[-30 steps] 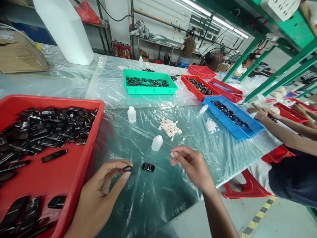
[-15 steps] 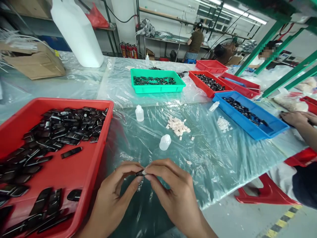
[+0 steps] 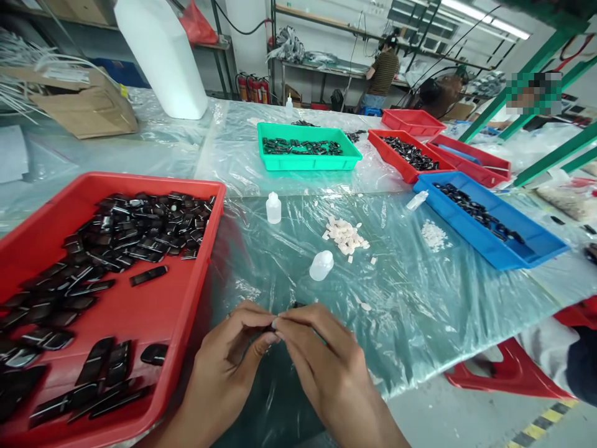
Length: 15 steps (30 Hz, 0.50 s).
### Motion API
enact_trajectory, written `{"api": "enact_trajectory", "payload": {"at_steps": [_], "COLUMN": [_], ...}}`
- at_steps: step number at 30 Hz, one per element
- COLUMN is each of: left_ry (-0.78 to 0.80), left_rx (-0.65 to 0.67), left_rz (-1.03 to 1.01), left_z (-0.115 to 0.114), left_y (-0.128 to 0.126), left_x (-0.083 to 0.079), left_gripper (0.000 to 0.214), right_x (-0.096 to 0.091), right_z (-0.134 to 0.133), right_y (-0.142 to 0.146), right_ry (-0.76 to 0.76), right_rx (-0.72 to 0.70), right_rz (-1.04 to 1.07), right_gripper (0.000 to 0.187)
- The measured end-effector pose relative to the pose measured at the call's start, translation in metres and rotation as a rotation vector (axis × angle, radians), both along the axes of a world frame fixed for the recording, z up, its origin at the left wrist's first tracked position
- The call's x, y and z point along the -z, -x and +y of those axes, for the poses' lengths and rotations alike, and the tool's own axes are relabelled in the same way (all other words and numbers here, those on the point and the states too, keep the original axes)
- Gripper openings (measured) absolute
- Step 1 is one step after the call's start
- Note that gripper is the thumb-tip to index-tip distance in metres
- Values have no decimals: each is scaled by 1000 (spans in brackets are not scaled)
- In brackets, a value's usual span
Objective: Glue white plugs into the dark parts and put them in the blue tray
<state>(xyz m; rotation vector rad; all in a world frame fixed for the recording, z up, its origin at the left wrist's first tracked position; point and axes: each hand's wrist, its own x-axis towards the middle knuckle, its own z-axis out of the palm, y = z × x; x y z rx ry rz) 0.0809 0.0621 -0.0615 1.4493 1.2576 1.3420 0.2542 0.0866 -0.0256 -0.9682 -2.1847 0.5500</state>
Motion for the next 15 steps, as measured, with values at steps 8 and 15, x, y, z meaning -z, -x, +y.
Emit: {"api": "enact_trajectory", "payload": {"at_steps": [8,15], "left_ry": [1,163], "left_rx": [-34,-66], "left_rz": [-51,-140], "left_z": [2,1], "left_y": [0,-6], "left_x": [3,-7], "left_gripper": [17,20], "right_x": [2,5], "right_z": [1,62], "right_y": [8,-86], "right_ry": [160,192], "right_rx": [-30,333], "right_rz": [117,20], "right_gripper": [25,25]}}
